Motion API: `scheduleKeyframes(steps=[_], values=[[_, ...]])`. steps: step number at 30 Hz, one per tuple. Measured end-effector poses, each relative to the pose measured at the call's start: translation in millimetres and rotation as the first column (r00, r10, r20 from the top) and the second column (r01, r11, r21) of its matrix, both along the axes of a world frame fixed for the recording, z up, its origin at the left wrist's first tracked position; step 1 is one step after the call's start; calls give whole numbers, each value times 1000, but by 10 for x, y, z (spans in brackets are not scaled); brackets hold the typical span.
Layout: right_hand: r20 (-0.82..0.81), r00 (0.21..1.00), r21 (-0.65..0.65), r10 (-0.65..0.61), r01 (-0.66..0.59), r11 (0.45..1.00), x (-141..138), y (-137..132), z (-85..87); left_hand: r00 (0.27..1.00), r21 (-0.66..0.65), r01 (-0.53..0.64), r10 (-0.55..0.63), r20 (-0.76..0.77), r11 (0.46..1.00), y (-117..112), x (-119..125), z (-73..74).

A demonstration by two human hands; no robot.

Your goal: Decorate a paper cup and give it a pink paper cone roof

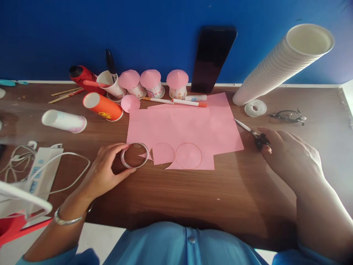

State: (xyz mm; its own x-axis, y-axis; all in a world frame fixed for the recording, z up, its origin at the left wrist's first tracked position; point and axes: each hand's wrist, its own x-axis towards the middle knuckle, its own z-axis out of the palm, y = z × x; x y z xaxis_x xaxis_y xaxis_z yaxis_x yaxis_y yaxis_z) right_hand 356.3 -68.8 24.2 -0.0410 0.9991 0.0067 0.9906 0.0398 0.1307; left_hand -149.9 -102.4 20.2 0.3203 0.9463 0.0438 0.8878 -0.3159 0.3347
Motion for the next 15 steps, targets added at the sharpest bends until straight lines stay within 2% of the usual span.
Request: scheduleKeyframes(steps=[5, 8, 10, 12, 15], values=[[-14, 994, -86, -109, 108, 990, -8, -33, 43, 999, -40, 41, -41, -8, 998, 31, -78, 0], [-91, 986, -20, -139, 138, 990, -31, -104, 64, 999, -76, 43, -43, 2, 996, 100, -101, 47], [-183, 980, 92, -71, 89, 992, -70, -161, 71, 998, -90, 66, -67, -3, 994, 144, -84, 62], [-265, 962, 195, 62, -10, 981, -126, -208, 75, 990, -107, 135, -138, -21, 985, 170, -35, 61], [-298, 933, 270, 204, -122, 955, -216, -232, 80, 983, -79, 175, -178, -38, 981, 177, 58, 67]])
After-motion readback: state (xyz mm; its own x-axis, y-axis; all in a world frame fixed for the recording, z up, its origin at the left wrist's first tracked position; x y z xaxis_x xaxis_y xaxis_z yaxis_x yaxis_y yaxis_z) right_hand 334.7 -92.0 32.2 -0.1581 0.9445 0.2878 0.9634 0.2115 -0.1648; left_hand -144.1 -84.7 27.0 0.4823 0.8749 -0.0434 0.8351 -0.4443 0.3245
